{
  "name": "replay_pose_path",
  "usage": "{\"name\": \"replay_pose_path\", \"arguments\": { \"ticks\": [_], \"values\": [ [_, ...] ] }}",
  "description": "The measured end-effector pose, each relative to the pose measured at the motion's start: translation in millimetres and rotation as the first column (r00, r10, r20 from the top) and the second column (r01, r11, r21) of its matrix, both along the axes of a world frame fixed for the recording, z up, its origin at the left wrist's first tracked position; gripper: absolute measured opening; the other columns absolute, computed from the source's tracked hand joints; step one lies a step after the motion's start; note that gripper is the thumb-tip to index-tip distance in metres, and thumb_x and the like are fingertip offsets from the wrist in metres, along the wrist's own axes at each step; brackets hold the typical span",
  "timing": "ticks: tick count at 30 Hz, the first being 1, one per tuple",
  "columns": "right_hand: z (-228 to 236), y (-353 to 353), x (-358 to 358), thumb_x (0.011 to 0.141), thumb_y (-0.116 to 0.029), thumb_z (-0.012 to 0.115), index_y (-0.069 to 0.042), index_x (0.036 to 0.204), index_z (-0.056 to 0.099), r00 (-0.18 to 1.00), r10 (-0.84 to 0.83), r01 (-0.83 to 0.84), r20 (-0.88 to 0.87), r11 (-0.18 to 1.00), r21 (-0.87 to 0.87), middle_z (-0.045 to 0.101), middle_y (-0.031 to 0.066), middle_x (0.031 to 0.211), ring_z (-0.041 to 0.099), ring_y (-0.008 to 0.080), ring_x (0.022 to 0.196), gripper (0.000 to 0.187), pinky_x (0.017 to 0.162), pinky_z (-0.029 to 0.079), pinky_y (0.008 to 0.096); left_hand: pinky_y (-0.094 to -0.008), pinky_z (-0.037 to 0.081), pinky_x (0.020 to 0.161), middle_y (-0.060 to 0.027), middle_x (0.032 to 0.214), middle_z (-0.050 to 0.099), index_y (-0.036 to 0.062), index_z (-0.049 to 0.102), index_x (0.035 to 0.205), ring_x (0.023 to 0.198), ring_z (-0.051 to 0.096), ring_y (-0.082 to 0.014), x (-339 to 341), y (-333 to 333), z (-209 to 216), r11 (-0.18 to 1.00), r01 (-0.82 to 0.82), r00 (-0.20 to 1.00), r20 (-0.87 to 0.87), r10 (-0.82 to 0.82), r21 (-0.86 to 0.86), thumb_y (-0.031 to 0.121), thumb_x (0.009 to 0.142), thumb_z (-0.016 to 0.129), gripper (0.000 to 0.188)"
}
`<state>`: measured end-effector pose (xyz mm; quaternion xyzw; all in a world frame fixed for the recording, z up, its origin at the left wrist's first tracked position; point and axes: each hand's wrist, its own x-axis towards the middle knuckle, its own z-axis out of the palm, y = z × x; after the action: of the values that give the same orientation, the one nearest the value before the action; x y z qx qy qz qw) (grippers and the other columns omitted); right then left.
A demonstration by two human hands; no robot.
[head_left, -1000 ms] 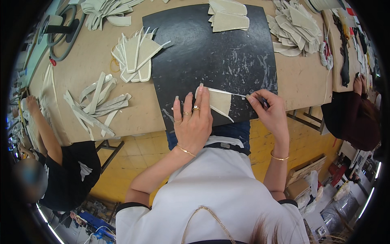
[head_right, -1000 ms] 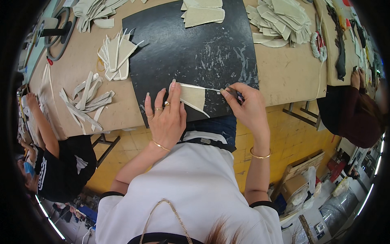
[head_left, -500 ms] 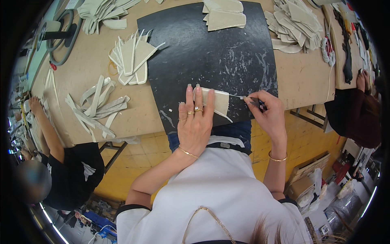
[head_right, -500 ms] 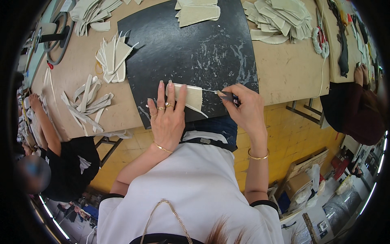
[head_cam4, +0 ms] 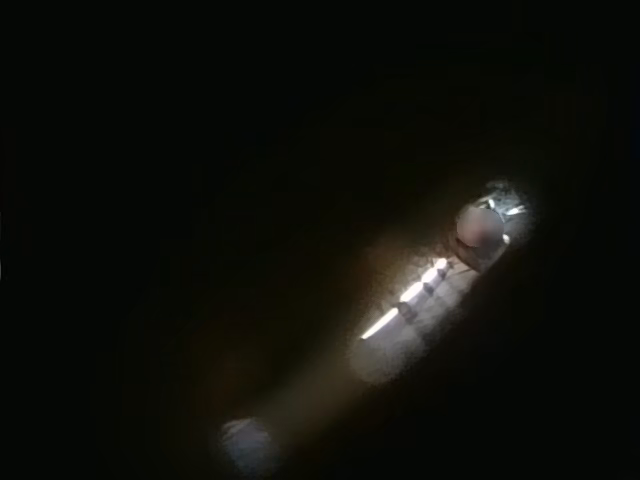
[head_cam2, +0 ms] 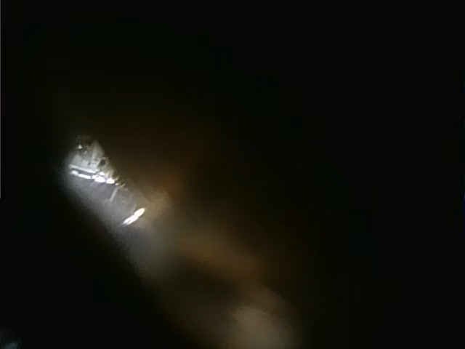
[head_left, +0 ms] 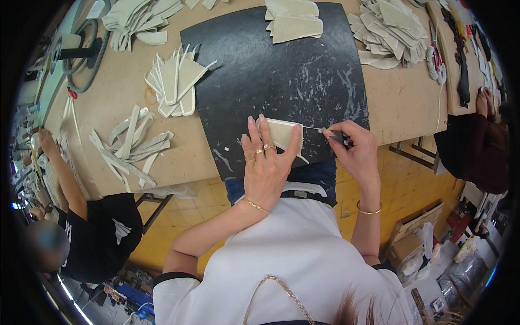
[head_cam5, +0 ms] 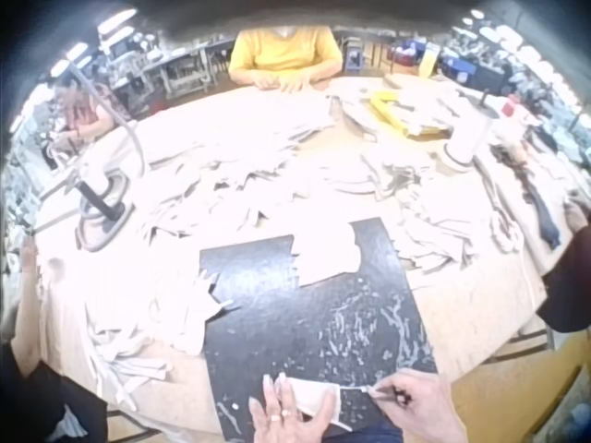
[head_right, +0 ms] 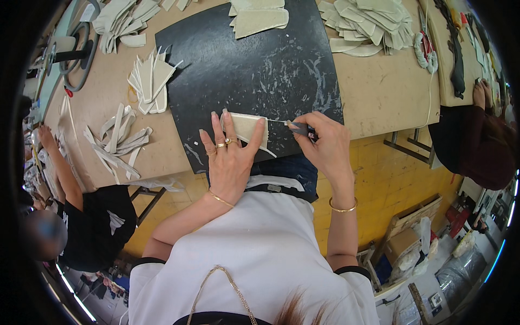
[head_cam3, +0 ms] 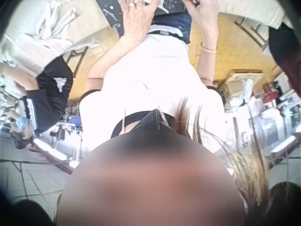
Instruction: The person hand-sews small off-white fabric pieces using a needle and thread on a black cutting mat. They repeatedly pick up pieces, stitch along edges, and place finished pieces into a growing stack on the table.
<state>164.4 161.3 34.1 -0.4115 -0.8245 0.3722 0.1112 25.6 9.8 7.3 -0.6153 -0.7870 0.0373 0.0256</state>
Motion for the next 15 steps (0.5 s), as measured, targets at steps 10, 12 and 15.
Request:
{"name": "replay_pose_path", "arguments": {
  "ticks": [10,12,15],
  "values": [
    [6,-2,-3,0.085,-0.018,0.075,-0.003,0.085,0.070,0.999,-0.041,0.043,0.027,0.995,-0.088,0.064,0.0069,0.068,0.056,0.0214,0.054,0.015,0.052,0.042,0.0310,-0.0584,0.031,0.111,-0.0418,0.140,0.042,0.0301,0.035,0.153,0.135,0.040,-0.0543,4,4,4,0.999,-0.002,1.000,-0.021,0.001,-0.043,0.014,0.092,0.054,0.065],
    [12,-1,-6,0.089,-0.024,0.072,-0.002,0.084,0.071,0.993,-0.079,0.099,0.093,0.966,-0.238,0.063,0.0088,0.064,0.054,0.0221,0.052,0.022,0.052,0.041,0.0307,-0.0585,0.031,0.111,-0.0415,0.140,0.042,0.0308,0.035,0.152,0.135,0.040,-0.0534,5,4,4,0.999,-0.005,0.999,-0.035,0.003,-0.041,0.015,0.092,0.054,0.065],
    [23,9,-13,0.095,-0.032,0.066,0.002,0.086,0.073,0.968,-0.056,0.180,0.243,0.830,-0.528,0.056,0.0065,0.059,0.049,0.0061,0.059,0.036,0.051,0.037,0.0252,-0.0587,0.029,0.112,-0.0405,0.141,0.042,0.0325,0.035,0.152,0.135,0.041,-0.0515,6,3,0,1.000,-0.012,0.998,-0.058,0.011,-0.022,0.017,0.093,0.054,0.064]
  ]
}}
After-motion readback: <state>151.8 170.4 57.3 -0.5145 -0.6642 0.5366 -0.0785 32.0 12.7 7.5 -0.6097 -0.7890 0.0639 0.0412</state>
